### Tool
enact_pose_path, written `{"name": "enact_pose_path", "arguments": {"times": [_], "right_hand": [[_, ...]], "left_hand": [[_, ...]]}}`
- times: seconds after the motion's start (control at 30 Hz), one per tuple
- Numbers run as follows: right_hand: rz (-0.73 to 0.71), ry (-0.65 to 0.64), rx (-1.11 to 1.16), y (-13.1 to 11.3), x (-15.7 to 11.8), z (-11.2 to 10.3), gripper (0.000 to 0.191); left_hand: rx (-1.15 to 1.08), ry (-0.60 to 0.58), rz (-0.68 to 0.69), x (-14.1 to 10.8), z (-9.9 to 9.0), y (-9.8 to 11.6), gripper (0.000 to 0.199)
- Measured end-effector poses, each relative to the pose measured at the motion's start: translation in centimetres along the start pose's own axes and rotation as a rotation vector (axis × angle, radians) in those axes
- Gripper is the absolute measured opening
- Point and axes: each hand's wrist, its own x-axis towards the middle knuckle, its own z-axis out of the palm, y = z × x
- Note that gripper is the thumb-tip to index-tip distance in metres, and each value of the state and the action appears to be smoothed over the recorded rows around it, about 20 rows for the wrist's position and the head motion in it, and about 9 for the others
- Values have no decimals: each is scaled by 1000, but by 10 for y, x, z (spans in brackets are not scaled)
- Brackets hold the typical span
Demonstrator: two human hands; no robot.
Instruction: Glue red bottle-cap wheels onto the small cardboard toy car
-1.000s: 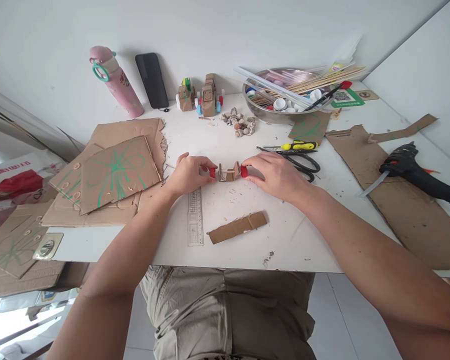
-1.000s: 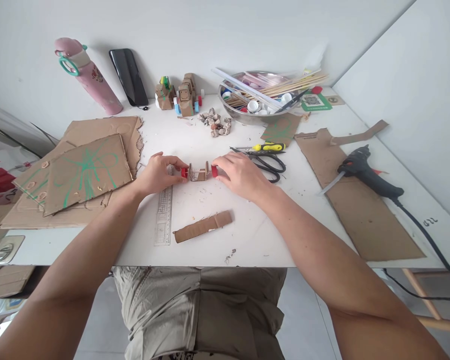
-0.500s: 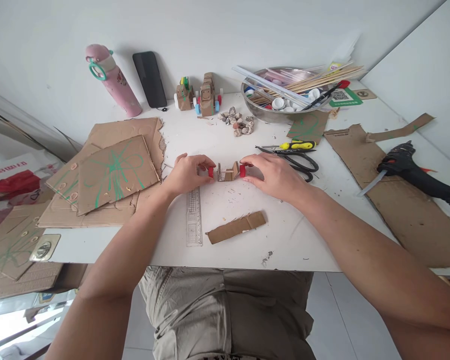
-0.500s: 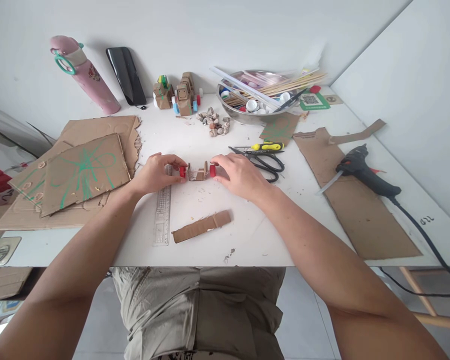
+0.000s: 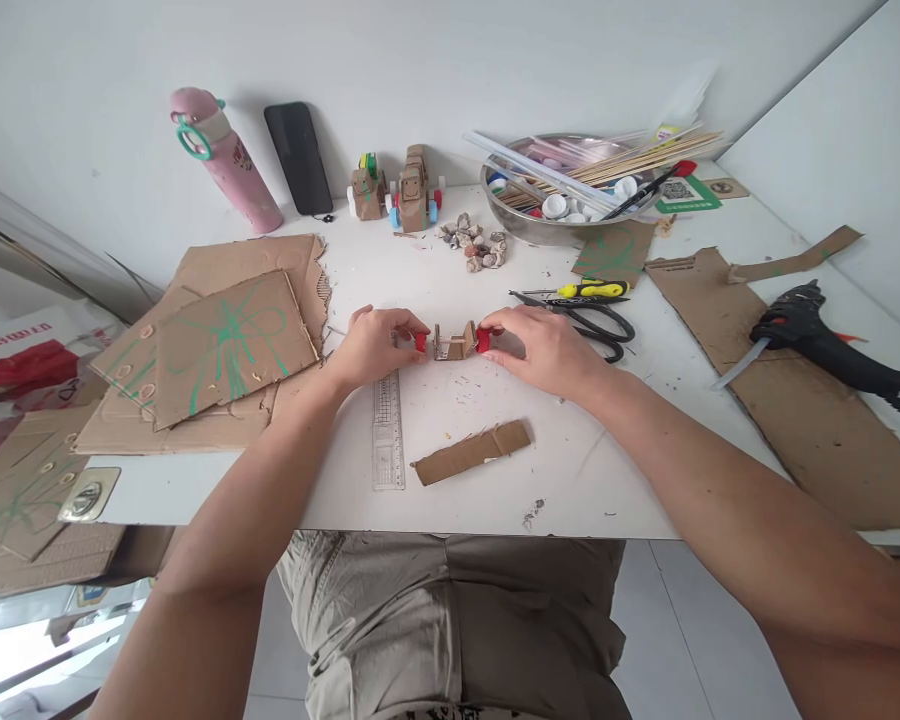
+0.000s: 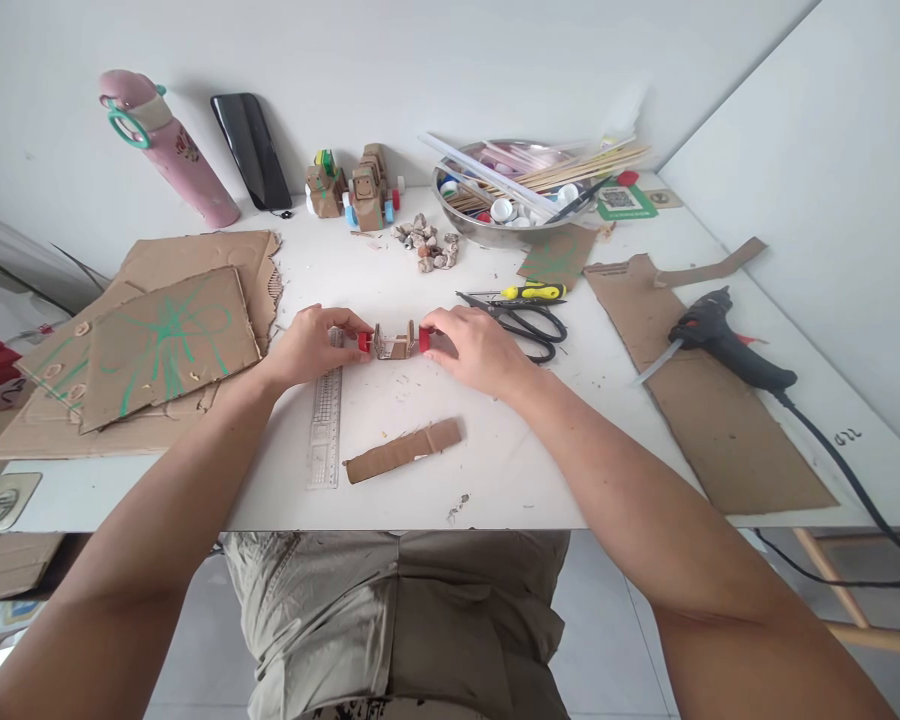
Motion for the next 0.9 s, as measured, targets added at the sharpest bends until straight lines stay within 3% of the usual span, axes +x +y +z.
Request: {"name": "enact_pose_path", "arguments": {"times": [0.9], "right_hand": [[-4,0,6,2,0,1,21]], "left_hand": [[-37,-5,-18,0,0,-1,28]]}}
